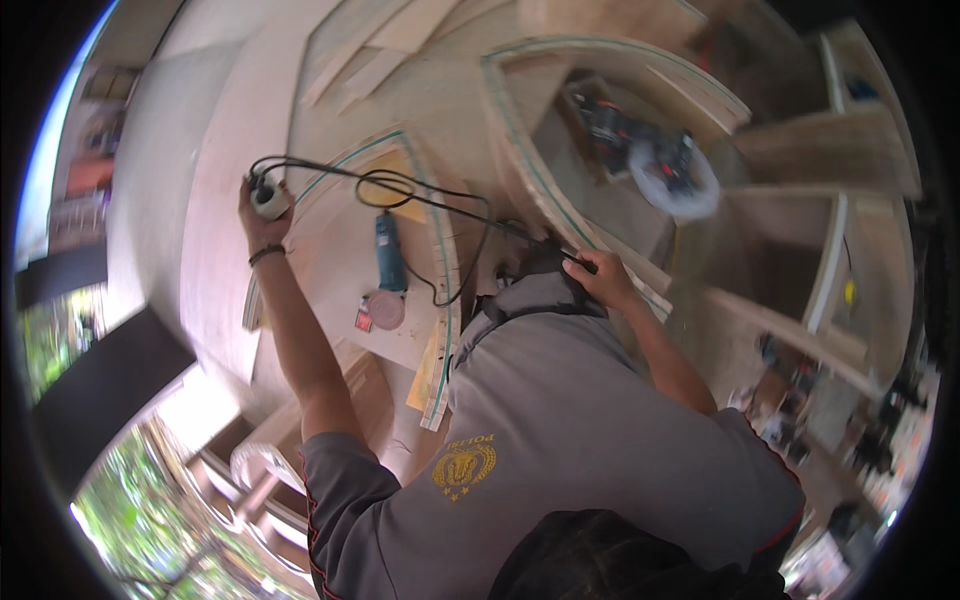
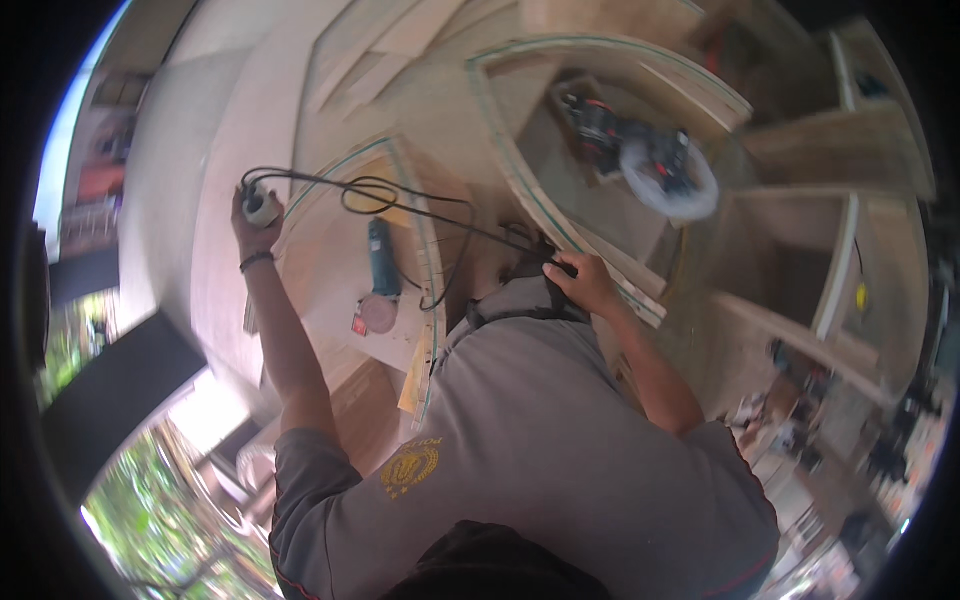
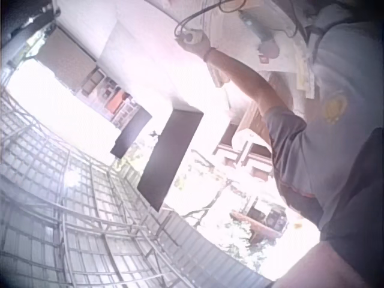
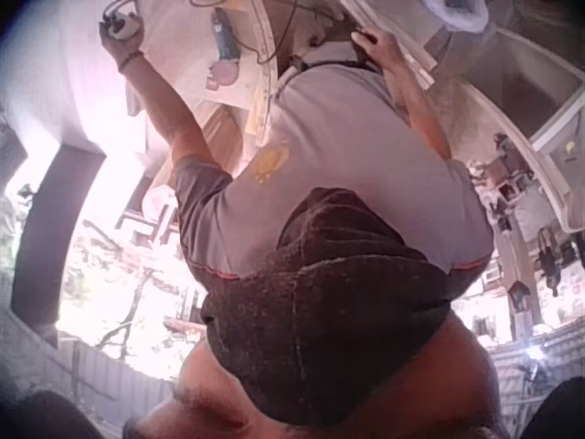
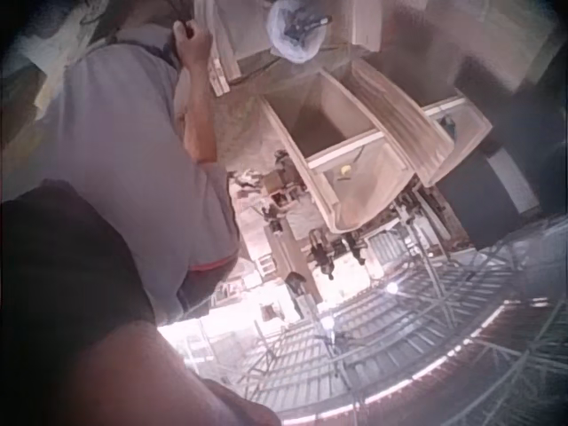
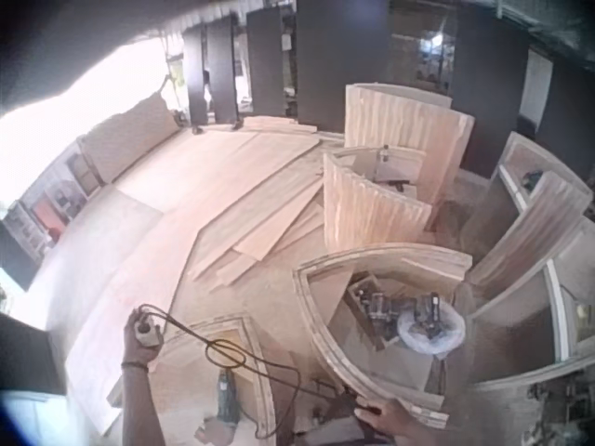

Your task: The person assembles a curved wooden structure by fitting wooden planks into place. They use a nail gun to secure the planks and a sander to smooth the edges of the wood.

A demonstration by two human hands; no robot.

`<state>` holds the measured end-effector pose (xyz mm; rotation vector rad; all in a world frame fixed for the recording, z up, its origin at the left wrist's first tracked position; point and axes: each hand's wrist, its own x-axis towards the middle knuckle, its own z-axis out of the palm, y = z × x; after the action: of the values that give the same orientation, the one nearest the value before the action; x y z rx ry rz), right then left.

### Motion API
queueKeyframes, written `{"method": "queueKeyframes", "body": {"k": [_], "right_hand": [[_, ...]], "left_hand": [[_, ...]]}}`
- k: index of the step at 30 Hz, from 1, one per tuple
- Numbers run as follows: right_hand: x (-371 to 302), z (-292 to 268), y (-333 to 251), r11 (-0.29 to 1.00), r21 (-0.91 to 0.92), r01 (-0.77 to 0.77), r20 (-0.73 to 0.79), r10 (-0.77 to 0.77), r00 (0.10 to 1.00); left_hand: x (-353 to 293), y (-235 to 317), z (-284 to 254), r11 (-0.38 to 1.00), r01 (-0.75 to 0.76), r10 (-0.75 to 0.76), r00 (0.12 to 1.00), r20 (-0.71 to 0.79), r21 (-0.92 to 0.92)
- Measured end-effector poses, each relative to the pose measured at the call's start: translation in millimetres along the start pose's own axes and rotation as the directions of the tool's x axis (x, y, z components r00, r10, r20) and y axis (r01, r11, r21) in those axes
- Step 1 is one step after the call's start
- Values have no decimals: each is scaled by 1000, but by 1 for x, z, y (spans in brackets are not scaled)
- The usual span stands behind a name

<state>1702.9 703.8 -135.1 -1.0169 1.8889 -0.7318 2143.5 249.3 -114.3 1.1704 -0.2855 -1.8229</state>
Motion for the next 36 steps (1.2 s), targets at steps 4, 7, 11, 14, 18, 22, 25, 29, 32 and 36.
{"method": "queueKeyframes", "body": {"k": [4, 7, 11, 14, 18, 22, 25, 29, 32, 36], "right_hand": [[-68, -38, 1, 973, -144, -181, -83, 171, 982], [-129, -55, 50, 922, -152, -357, -198, 326, 924], [-231, -56, 178, 855, -99, -509, -489, 404, 773], [-289, -86, 245, 798, -35, -602, -826, 316, 467], [-268, -175, 183, 774, 203, -600, -899, 389, 199], [-220, -264, 102, 902, 124, -413, -988, 151, 33], [-208, -355, 61, 758, -105, -643, -993, -41, 114], [-152, -431, -19, 733, -417, -538, -906, -382, 183], [-96, -464, -46, 800, -561, -215, -820, -499, 281], [-39, -526, -76, 749, -654, 110, -658, -634, 406]], "left_hand": [[78, -3, -44, 998, -34, 28, 993, 114, 53], [112, -8, -35, 993, 5, -15, 996, 84, 114], [124, -36, 4, 969, 85, -77, 996, -44, 230], [123, -49, 11, 915, 139, -130, 990, -48, 379], [122, -39, 0, 815, -16, 106, 987, -121, 579], [112, -50, 18, 675, 21, 187, 962, -199, 737], [100, -64, 46, 399, 2, 444, 875, -195, 917], [64, -93, 55, 8, -223, 607, 775, 173, 975], [-32, -167, 104, 55, -330, 640, 736, 220, 942], [-137, -274, 144, 266, -615, 544, 731, 411, 742]]}}
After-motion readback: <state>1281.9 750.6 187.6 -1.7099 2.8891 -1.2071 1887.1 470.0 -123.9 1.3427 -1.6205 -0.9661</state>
